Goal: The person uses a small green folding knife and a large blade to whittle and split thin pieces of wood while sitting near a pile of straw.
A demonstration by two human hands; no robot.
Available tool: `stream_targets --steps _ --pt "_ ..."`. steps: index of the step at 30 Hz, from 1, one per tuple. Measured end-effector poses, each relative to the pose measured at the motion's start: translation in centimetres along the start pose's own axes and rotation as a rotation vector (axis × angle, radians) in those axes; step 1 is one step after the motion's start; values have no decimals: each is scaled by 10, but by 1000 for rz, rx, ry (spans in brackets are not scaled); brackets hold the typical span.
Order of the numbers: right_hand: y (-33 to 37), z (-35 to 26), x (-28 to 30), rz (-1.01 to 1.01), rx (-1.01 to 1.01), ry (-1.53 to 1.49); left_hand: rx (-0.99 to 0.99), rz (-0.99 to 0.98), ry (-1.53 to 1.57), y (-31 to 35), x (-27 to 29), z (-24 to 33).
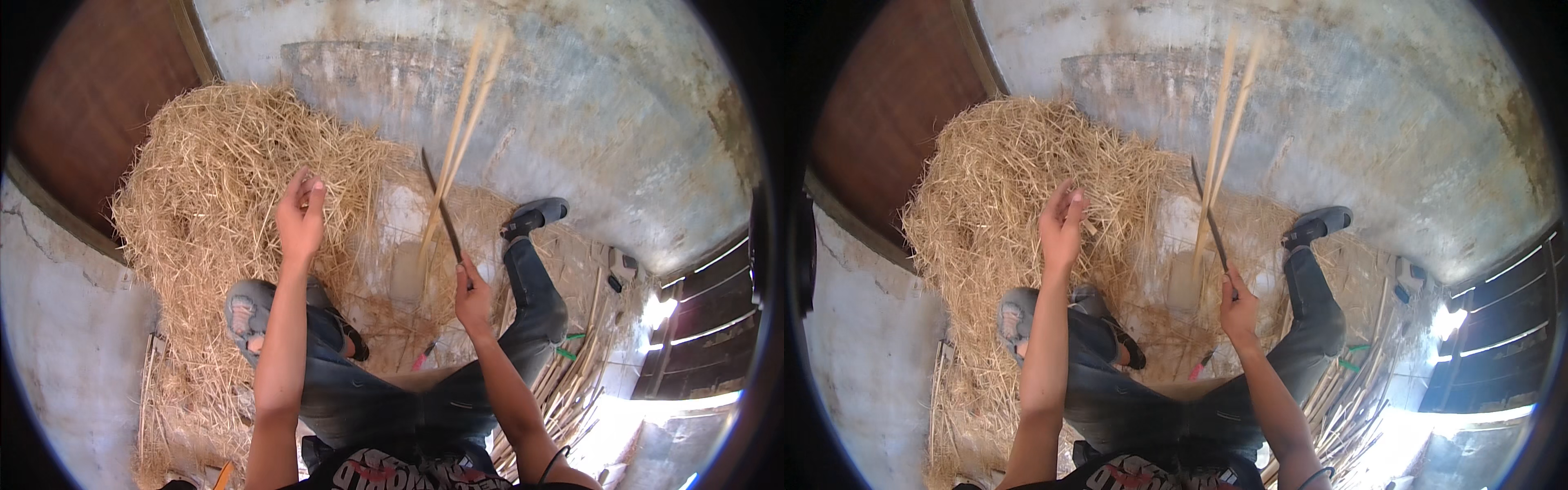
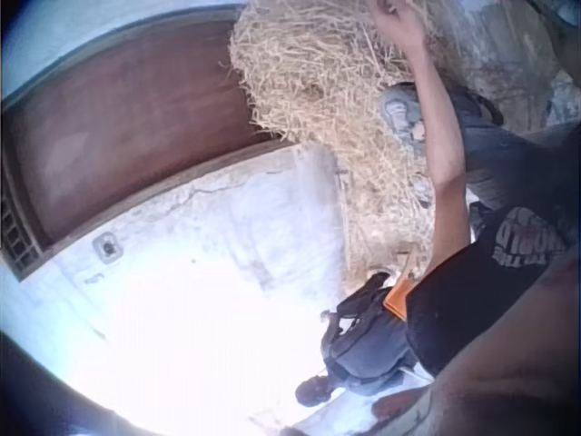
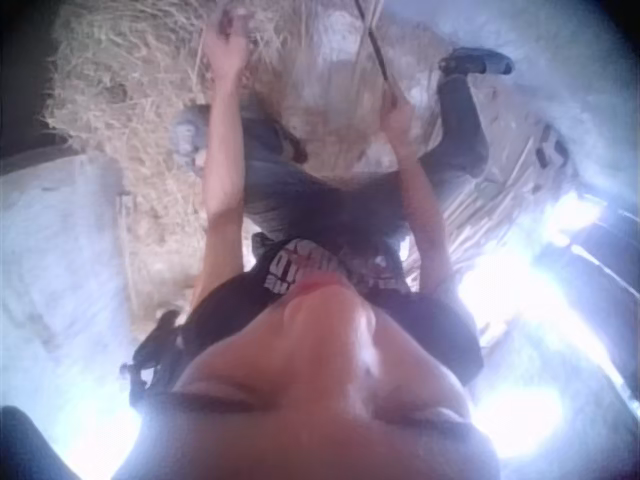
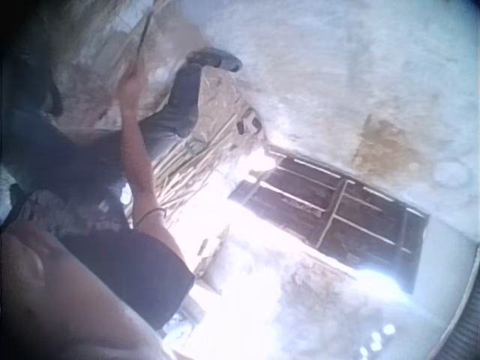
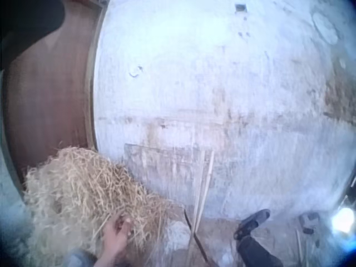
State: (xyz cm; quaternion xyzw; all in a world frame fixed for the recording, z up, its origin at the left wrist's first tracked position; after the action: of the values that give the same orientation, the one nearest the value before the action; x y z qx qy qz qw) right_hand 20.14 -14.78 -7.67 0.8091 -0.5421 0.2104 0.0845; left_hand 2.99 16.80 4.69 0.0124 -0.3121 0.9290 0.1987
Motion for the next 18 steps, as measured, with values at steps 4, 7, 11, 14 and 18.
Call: stream_targets --steps 4,7,11,14,18 --pt "5 -54 16 74 -8 -116 37 18 3 4 9 3" --pt "21 0 -6 83 43 -4 19 10 38 1 1 6" --pt "41 90 -35 -14 93 76 -24 -20 38 -2 -16 8" --pt "51 74 -38 -69 -10 29 15 -29 -3 14 -6 4" --pt "28 18 -18 65 121 -13 29 5 27 6 -2 3"
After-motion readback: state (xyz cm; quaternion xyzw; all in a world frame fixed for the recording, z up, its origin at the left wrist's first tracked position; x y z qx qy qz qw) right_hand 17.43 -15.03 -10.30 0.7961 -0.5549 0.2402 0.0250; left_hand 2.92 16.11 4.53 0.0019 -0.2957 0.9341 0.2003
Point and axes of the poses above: each hand's wrist, its own y-axis away from the middle knuckle, its own x-axis out of the back of the hand, z = x × y, the point moved 5 cm from there along -y, towards the middle knuckle, and after that the axes turned 14 degrees about -x, right-handed, at the moved point
